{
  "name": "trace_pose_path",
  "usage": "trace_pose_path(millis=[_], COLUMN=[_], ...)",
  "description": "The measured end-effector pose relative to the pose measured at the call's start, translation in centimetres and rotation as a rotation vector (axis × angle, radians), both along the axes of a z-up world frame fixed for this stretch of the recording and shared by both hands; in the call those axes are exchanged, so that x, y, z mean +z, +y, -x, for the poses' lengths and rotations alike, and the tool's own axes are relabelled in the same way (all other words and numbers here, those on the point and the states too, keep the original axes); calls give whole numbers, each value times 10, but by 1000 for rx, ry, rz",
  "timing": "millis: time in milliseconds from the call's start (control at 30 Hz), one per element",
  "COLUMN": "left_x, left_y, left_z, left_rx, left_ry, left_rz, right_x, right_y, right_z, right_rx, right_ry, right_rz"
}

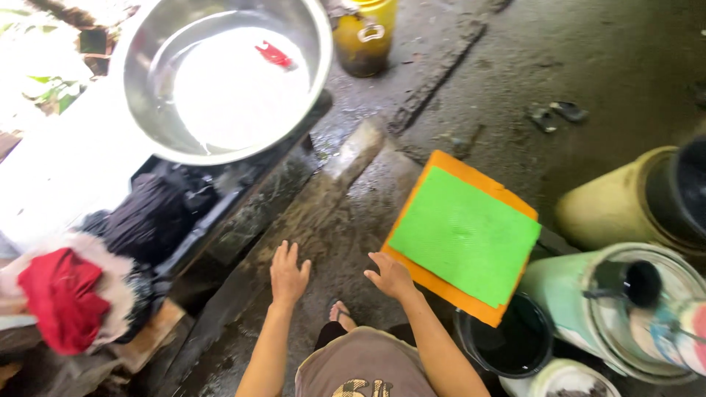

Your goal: Washing and scrubbing plastic and foam mats in a large metal basin with water and a scrub brush.

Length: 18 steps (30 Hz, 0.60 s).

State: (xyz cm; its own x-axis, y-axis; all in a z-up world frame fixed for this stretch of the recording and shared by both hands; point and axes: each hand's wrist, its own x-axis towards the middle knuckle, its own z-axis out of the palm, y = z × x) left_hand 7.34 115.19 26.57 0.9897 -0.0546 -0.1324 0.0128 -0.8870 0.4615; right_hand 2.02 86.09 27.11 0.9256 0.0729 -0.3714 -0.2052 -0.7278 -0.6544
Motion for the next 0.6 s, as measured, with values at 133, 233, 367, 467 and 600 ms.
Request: trace_pose_path(millis=[133,233,367,467,600], left_x=[17,25,18,6,-20], left_y=[56,73,65,45,12], left_z=[-15,-28,-53,-74,-110], left_rx=[117,186,161,123,29], left_ry=[-14,20,30,69,109], left_rz=[38,80,96,111,102], right_x=[0,-4,-26,-44,-60], right_y=[46,64,62,51,27], right_z=[-37,-59,-76,-87,-118], right_rx=[81,131,115,63,9], right_ry=[-29,8,-44,-3,20], right_rz=[-32,-31,-30,-28,-4])
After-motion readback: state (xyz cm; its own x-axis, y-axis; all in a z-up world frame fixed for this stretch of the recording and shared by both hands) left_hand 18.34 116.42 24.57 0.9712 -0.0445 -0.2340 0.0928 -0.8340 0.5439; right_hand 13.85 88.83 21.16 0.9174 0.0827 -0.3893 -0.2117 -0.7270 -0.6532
